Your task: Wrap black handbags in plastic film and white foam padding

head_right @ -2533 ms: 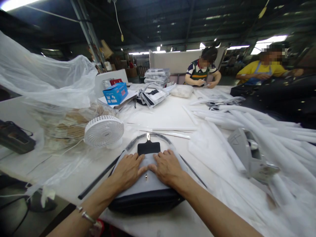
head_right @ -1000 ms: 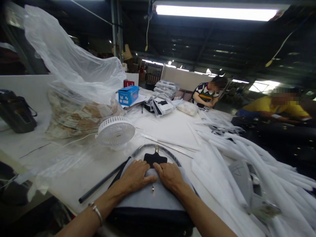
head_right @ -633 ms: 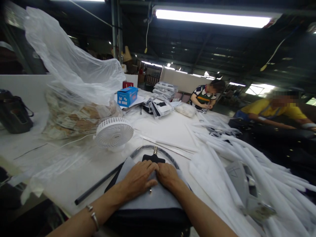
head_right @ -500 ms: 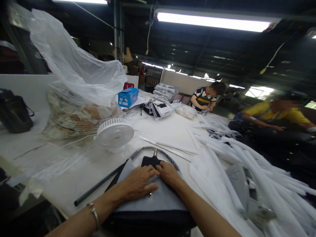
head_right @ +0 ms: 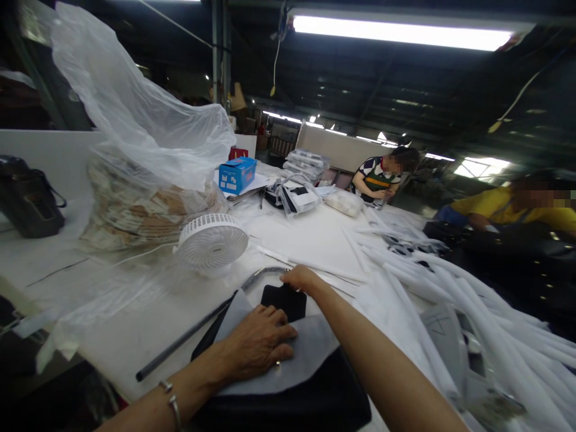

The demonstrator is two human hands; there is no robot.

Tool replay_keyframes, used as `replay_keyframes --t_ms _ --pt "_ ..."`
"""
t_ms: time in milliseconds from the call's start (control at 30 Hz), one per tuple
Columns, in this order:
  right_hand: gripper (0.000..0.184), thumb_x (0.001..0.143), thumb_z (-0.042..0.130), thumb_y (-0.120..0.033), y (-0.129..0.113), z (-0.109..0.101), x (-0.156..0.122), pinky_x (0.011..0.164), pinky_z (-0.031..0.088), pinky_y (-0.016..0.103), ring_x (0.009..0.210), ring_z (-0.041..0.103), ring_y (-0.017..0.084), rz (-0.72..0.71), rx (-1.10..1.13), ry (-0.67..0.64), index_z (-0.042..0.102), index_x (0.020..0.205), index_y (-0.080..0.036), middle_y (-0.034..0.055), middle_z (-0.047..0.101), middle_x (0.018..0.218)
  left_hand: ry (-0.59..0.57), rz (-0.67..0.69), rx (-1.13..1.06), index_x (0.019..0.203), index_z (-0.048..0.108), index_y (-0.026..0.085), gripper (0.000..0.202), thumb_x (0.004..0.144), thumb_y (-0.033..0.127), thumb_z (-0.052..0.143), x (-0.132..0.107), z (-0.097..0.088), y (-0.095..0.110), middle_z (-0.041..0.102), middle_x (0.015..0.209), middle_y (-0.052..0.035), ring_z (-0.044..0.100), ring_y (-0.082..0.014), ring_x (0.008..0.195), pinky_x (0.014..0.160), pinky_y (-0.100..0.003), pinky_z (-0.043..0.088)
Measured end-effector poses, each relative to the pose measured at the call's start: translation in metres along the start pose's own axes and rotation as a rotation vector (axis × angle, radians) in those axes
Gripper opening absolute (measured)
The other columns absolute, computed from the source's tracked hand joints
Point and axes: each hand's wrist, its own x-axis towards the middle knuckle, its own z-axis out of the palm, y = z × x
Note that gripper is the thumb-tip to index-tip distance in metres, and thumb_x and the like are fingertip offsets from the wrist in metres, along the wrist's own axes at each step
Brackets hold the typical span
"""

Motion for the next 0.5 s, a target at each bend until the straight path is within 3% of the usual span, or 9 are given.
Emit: replay_keyframes --t_ms 267,400,500 --pt "0.011 0.076 0.068 -0.024 -0.008 -0.023 -0.043 0.053 0.045 0.019 0.061 0.062 0.014 -0.096 0.047 0.048 0.067 0.069 -0.015 0.0001 0.062 0.055 0.045 0.058 0.014 0.108 0.064 0.028 0.022 0.095 0.041 0.053 0.000 -0.003 0.001 0.066 0.097 -0.0037 0.055 -0.0235 0.097 0.085 -0.039 0.040" --pt "0.010 0.074 0.067 -0.027 -0.002 -0.008 -0.085 0.059 0.045 0.023 0.067 0.062 0.016 -0.193 0.025 0.188 0.069 0.071 -0.018 0.0007 0.067 0.065 0.061 0.079 0.032 0.101 0.067 0.024 0.020 0.094 0.038 0.055 0.000 -0.001 0.003 0.068 0.093 -0.0071 0.056 -0.0267 0.101 0.088 -0.043 0.041" --pt "0.011 0.075 0.066 -0.031 0.011 0.012 -0.116 0.066 0.047 0.026 0.073 0.064 0.018 -0.326 0.110 0.333 0.070 0.076 -0.020 0.0000 0.071 0.074 0.078 0.054 -0.024 0.097 0.067 0.016 0.020 0.089 0.035 0.063 0.001 0.004 0.003 0.070 0.101 -0.0120 0.058 -0.0299 0.107 0.091 -0.045 0.044"
